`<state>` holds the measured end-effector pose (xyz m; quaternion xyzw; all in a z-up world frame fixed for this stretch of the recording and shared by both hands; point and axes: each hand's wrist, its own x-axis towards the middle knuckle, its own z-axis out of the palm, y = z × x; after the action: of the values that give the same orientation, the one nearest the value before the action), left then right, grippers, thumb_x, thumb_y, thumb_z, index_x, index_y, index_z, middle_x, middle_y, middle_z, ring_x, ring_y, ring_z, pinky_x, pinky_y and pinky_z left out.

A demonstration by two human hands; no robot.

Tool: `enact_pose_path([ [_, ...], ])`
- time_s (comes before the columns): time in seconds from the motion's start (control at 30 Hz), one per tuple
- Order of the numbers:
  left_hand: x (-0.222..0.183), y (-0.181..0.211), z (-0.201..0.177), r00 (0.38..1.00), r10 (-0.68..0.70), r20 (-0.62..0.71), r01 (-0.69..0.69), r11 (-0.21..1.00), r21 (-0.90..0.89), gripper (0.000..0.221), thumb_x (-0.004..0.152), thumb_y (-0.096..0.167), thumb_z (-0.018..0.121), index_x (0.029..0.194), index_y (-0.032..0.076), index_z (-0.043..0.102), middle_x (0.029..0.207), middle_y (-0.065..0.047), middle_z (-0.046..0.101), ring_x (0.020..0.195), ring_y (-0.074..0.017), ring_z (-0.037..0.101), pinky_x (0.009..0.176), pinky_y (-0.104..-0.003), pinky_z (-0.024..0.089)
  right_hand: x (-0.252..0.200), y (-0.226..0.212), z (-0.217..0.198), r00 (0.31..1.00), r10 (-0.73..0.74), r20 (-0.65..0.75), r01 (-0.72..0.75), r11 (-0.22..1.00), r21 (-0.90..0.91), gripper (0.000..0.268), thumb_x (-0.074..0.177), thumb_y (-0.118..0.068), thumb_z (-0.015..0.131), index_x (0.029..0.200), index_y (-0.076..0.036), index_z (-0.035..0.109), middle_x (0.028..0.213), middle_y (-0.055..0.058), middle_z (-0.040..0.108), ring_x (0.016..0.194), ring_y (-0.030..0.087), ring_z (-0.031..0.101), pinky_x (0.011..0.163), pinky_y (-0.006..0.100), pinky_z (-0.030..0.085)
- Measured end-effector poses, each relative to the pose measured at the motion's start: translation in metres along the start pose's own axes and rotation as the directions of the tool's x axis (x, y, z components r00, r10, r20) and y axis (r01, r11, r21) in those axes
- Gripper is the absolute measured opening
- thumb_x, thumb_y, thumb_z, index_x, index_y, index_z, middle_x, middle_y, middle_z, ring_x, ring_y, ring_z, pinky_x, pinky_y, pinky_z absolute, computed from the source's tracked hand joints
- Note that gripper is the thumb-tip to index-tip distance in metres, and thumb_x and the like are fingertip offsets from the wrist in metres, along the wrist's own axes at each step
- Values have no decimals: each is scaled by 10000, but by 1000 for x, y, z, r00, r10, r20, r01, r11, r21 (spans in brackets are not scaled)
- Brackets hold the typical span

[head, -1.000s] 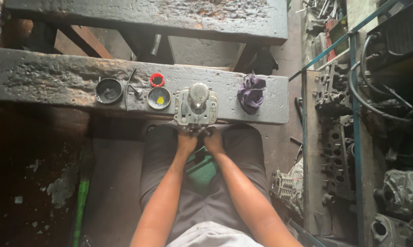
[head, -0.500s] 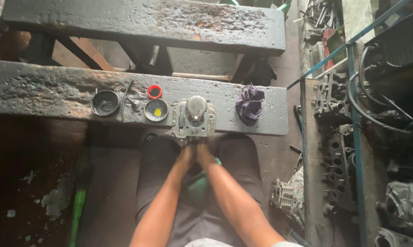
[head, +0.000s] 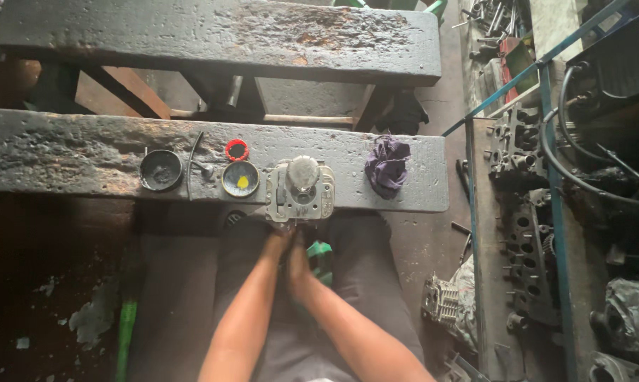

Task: The person manipulates an engine cylinder head assembly by hand, wiping small pins and components with a cloth, handling a green cloth, and testing parts within the cylinder head holes on the workbench.

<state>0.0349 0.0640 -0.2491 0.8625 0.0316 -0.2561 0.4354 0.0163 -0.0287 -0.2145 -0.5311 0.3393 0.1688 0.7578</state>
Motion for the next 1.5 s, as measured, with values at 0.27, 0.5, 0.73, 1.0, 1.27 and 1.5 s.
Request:
enact_pose_path([
  [0.27, -39, 5, 28, 997, -69, 25, 62, 615, -786, 711, 993, 577, 390, 1525, 106, 415, 1603, -97, 396, 1487, -221, 344, 1178, -383, 290, 39, -30, 2, 989, -151, 10, 150, 988, 39, 361, 999, -344, 535, 1133, -33, 661, 1067, 183, 662, 922, 320, 627, 757, 481, 481],
  [0.5, -9, 10, 8, 961, -259, 95, 274, 855, -439, 631, 1024, 503, 412, 1458, 54, 505, 1488, -126, 491, 1351, -230, 453, 1085, -414, 363, 16, -2, -2, 997, -70, 42, 73, 995, -74, 374, 1007, -355, 523, 1155, -37, 652, 1093, 179, 656, 948, 318, 622, 780, 478, 479],
  [0.73, -26, 8, 18, 970, -208, 123, 238, 729, -642, 609, 1045, 415, 463, 1327, -69, 703, 1320, -281, 675, 1156, -325, 661, 962, -483, 482, 25, -10, -3, 985, -171, -18, 169, 984, -52, 386, 1015, -366, 512, 1177, -40, 643, 1119, 175, 650, 974, 316, 618, 802, 475, 477],
  [1.0, -34, 11, 31, 988, -153, 15, 119, 704, -700, 631, 1063, 512, 354, 1483, 62, 489, 1514, -131, 516, 1406, -239, 444, 1154, -394, 340, 45, -23, -6, 971, -228, 75, 235, 965, -113, 401, 1024, -378, 499, 1201, -44, 633, 1148, 170, 644, 1004, 314, 613, 829, 471, 475],
  [1.27, 5, 20, -12, 971, -230, 65, 237, 962, -133, 693, 1003, 558, 402, 1462, 62, 559, 1478, -166, 585, 1373, -327, 542, 1108, -410, 420, 14, 13, -1, 991, -109, 79, 122, 973, -196, 416, 1033, -390, 486, 1226, -48, 623, 1178, 166, 637, 1034, 312, 608, 855, 468, 473],
  [1.5, -37, 25, 28, 998, -37, -54, -18, 632, -774, 791, 1017, 607, 390, 1522, -2, 410, 1586, -158, 423, 1455, -244, 371, 1178, -370, 283, 62, -35, 4, 947, -307, 89, 318, 937, -149, 429, 1041, -400, 474, 1248, -52, 614, 1204, 162, 631, 1061, 311, 604, 877, 464, 471],
])
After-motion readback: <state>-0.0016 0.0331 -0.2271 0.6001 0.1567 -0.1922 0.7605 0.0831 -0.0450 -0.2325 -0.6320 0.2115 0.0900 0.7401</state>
